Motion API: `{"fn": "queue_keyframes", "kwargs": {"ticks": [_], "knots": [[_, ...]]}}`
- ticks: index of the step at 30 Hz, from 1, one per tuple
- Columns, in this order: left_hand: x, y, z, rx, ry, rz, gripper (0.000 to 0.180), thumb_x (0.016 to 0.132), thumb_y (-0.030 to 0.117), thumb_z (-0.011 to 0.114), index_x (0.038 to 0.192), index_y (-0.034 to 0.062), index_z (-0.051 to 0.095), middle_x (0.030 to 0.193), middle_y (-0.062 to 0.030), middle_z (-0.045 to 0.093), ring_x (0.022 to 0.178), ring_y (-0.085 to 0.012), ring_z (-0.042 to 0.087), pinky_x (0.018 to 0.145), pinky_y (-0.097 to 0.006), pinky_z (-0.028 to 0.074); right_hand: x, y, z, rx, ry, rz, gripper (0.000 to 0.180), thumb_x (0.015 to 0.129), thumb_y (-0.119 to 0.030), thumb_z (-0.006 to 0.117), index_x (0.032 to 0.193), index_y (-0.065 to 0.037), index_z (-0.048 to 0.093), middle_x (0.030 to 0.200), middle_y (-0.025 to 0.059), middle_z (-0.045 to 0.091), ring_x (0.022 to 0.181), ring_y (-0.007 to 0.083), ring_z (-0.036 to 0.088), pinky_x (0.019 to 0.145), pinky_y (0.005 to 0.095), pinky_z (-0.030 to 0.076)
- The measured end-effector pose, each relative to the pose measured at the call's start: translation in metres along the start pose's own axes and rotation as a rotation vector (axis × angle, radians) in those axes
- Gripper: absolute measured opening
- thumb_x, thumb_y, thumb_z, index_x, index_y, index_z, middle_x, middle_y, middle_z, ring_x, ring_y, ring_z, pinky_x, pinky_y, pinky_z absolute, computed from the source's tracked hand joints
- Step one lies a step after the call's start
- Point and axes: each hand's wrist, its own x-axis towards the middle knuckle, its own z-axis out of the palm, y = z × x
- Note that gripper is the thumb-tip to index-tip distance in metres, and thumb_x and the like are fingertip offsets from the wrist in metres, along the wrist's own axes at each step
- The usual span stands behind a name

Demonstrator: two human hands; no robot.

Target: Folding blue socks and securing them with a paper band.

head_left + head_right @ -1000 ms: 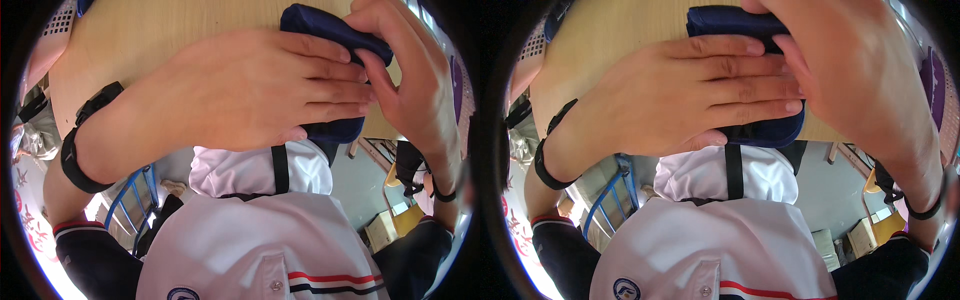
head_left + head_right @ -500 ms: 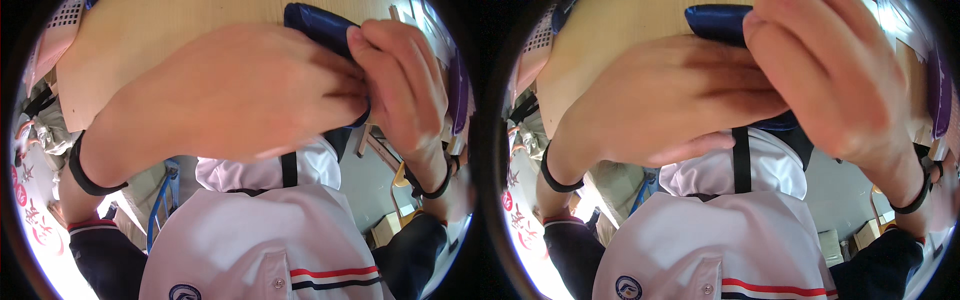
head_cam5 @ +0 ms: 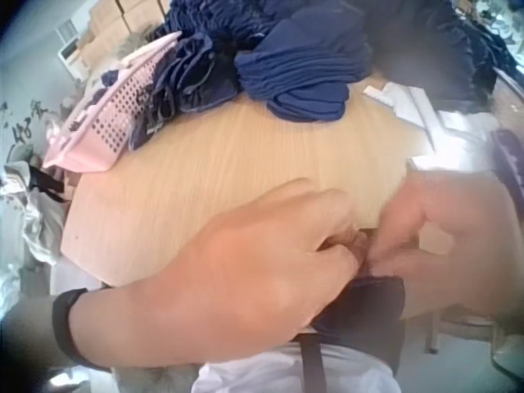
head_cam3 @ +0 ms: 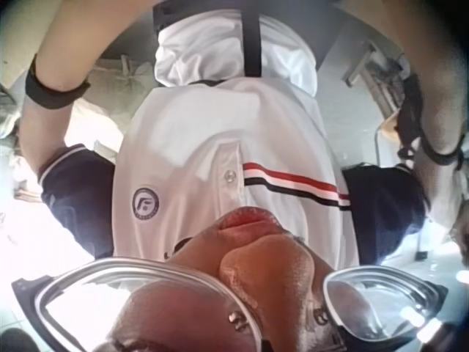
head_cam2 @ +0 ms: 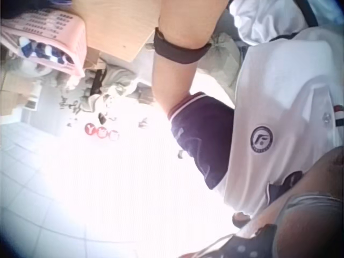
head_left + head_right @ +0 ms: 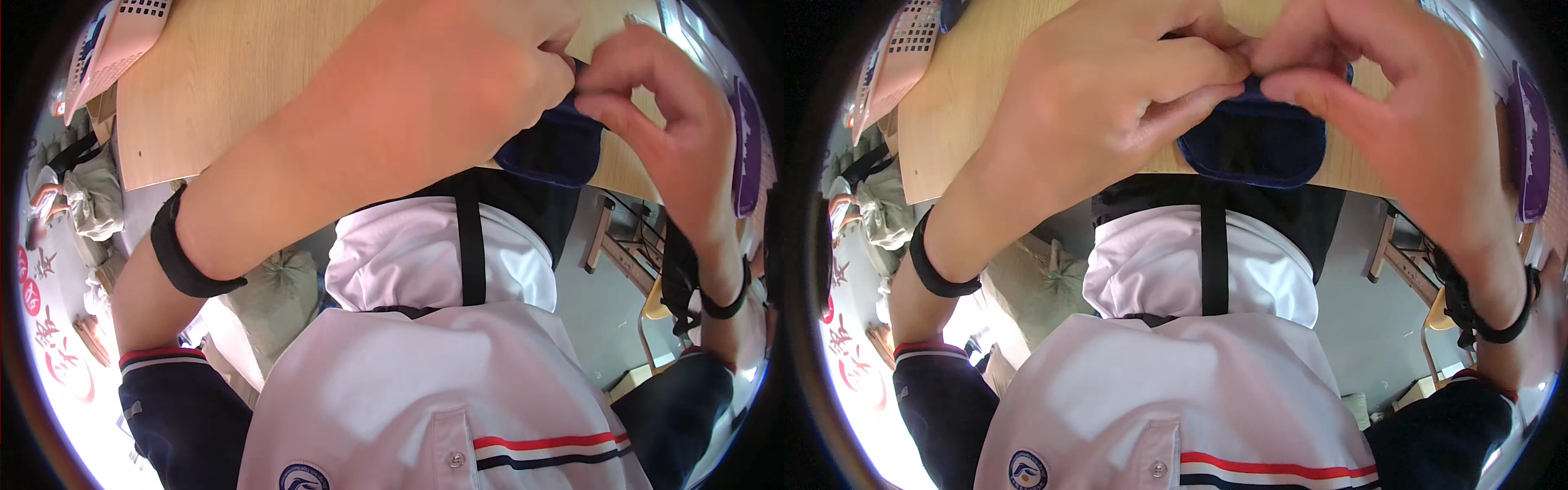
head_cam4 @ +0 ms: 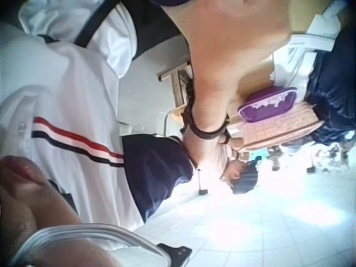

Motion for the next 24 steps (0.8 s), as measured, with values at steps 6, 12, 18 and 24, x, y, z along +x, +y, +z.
{"fn": "queue_keyframes", "kwargs": {"ticks": [6, 12, 18, 24], "knots": [[0.01, -0.007, 0.032, -0.261, 0.154, 0.042, 0.01, 0.085, 0.008, 0.062, 0.09, -0.0009, 0.063, 0.096, -0.0129, 0.057, 0.092, -0.0311, 0.058, 0.073, -0.037, 0.051, -0.22, 0.326, -0.23, -0.146, 0.078, 0.073, 0.035, 0.073, 0.016, 0.07, 0.106, 0.003, 0.067, 0.111, 0.0189, 0.064, 0.096, 0.0284, 0.067, 0.083, 0.0353, 0.054], [-0.013, 0.025, 0.024, 0.265, 0.176, -0.016, 0.019, 0.077, 0.017, 0.071, 0.092, 0.0064, 0.07, 0.1, -0.0089, 0.065, 0.093, -0.0306, 0.063, 0.079, -0.037, 0.054, -0.081, 0.149, -0.077, -0.16, 0.096, -0.059, 0.035, 0.074, 0.015, 0.07, 0.107, 0.003, 0.067, 0.111, 0.0188, 0.064, 0.097, 0.0281, 0.067, 0.084, 0.0352, 0.054], [-0.02, 0.045, 0.049, 0.459, 0.302, -0.029, 0.034, 0.072, 0.026, 0.081, 0.101, 0.0088, 0.074, 0.104, -0.0074, 0.073, 0.093, -0.0302, 0.069, 0.084, -0.037, 0.058, -0.103, 0.172, -0.092, -0.278, 0.139, -0.042, 0.035, 0.074, 0.014, 0.07, 0.107, 0.003, 0.067, 0.112, 0.0188, 0.065, 0.098, 0.0278, 0.067, 0.085, 0.0352, 0.053], [-0.026, 0.037, 0.046, 0.36, 0.32, -0.09, 0.043, 0.075, 0.024, 0.084, 0.11, 0.0037, 0.07, 0.104, -0.0107, 0.073, 0.091, -0.029, 0.071, 0.082, -0.036, 0.058, -0.116, 0.182, -0.09, -0.344, 0.184, -0.091, 0.035, 0.074, 0.013, 0.071, 0.108, 0.003, 0.067, 0.112, 0.0188, 0.065, 0.099, 0.0275, 0.066, 0.086, 0.0351, 0.053]]}}
